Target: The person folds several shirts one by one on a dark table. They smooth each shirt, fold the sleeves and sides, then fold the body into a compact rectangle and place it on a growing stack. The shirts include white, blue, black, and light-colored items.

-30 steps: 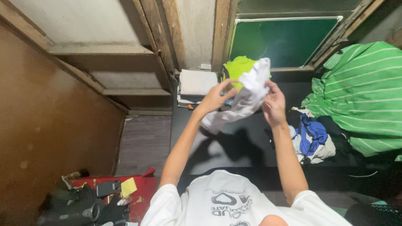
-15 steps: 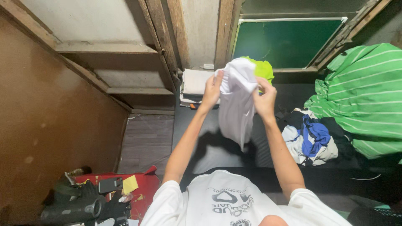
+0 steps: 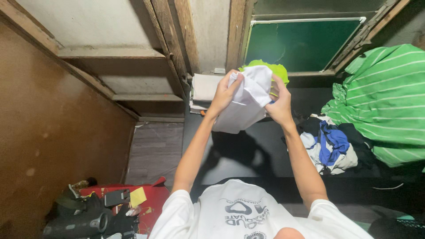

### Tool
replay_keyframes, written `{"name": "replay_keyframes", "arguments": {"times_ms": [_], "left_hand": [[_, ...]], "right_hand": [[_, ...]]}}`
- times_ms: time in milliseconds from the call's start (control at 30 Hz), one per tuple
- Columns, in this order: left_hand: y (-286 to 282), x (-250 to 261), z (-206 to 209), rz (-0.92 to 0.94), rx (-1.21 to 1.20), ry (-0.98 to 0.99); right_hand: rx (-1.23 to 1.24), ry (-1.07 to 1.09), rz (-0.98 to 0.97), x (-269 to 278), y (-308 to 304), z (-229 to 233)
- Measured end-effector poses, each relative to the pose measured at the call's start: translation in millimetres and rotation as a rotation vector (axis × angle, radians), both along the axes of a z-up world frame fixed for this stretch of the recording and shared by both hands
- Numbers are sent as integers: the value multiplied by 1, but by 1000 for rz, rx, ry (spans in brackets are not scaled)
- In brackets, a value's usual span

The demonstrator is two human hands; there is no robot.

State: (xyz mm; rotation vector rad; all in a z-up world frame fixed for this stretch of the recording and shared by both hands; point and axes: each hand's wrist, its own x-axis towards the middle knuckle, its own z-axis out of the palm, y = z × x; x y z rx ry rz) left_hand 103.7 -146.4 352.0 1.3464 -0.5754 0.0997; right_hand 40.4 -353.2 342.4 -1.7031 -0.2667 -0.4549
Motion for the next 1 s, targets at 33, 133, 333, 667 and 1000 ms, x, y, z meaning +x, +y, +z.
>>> {"name": "replay_keyframes", "arguments": {"times_ms": [33, 133, 333, 667, 1000], "left_hand": [[-2, 1, -2, 37, 8, -11], [-4, 5, -6, 90, 29, 9], [5, 0, 1, 52, 192, 105], [44, 3, 2, 235, 651, -354], [107, 23, 31, -574, 427, 225]], "right_hand": [[53, 55, 95, 1, 1, 1], [142, 132, 338, 4, 4, 5], [455, 185, 721, -2, 0, 22], [220, -191, 124, -8, -36, 55], [234, 214, 169, -43, -130, 88]]}}
